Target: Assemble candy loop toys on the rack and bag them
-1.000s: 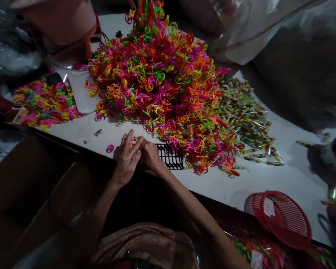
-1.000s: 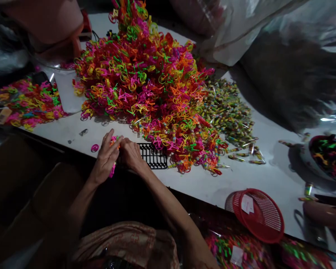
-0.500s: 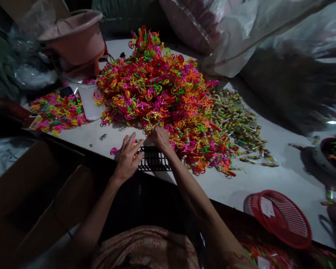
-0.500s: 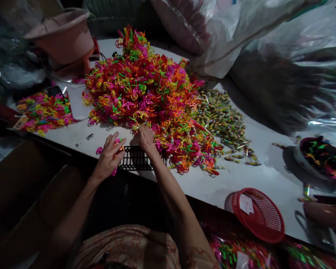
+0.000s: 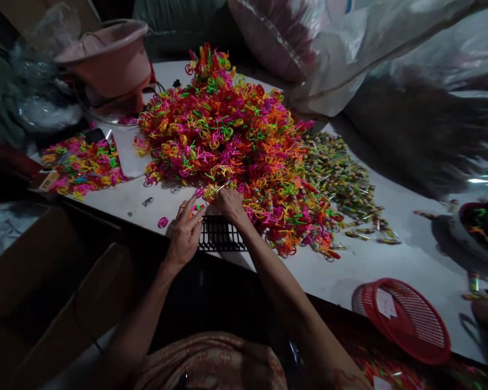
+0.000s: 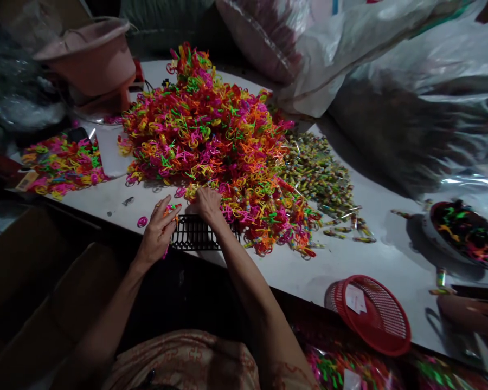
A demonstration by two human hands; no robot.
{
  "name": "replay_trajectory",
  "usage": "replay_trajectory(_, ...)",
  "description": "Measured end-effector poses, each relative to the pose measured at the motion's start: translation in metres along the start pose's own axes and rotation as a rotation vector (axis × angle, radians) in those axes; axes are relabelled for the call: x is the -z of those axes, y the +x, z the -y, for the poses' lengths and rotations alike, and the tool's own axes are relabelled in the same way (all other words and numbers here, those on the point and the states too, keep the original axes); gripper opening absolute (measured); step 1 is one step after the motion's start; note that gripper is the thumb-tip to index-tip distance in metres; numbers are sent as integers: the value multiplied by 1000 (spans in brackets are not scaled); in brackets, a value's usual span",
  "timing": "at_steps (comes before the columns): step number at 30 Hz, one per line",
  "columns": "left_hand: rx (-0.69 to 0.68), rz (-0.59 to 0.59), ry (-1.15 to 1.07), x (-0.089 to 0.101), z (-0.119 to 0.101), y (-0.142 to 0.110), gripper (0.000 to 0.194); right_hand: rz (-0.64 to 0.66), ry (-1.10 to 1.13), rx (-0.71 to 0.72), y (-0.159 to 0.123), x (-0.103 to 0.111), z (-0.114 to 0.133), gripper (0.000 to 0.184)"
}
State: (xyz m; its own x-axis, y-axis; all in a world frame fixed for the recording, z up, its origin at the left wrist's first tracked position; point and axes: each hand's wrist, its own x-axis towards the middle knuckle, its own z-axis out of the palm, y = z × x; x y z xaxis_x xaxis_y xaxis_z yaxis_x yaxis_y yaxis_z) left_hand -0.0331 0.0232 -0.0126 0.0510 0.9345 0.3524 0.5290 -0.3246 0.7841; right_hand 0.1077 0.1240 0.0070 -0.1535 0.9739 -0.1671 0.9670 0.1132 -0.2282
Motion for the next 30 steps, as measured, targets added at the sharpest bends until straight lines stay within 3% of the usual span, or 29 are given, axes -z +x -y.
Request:
replay_trajectory(3, 24, -4, -18, -1, -1, -2, 39, -17, 172, -37, -14, 2, -11, 15)
replay_trajectory(9, 54, 19, -31, 0, 1, -4, 40, 39, 826, 11, -59, -15, -31, 11)
replay_trajectory(13, 55, 41, -37, 2, 1, -3, 40, -51, 830, 38, -83, -26, -23, 5)
replay_trajectory(17, 55, 64, -40, 5, -1, -3, 40, -16, 849, 46, -95, -34, -14, 7)
replay_trajectory(24, 24, 55, -46, 6, 2, -3, 38, 110, 1321, -71, -105, -48, -22, 28)
replay_trajectory(30, 14, 66, -35, 6, 4, -3, 38, -107, 1178, 3, -112, -61, 0, 23)
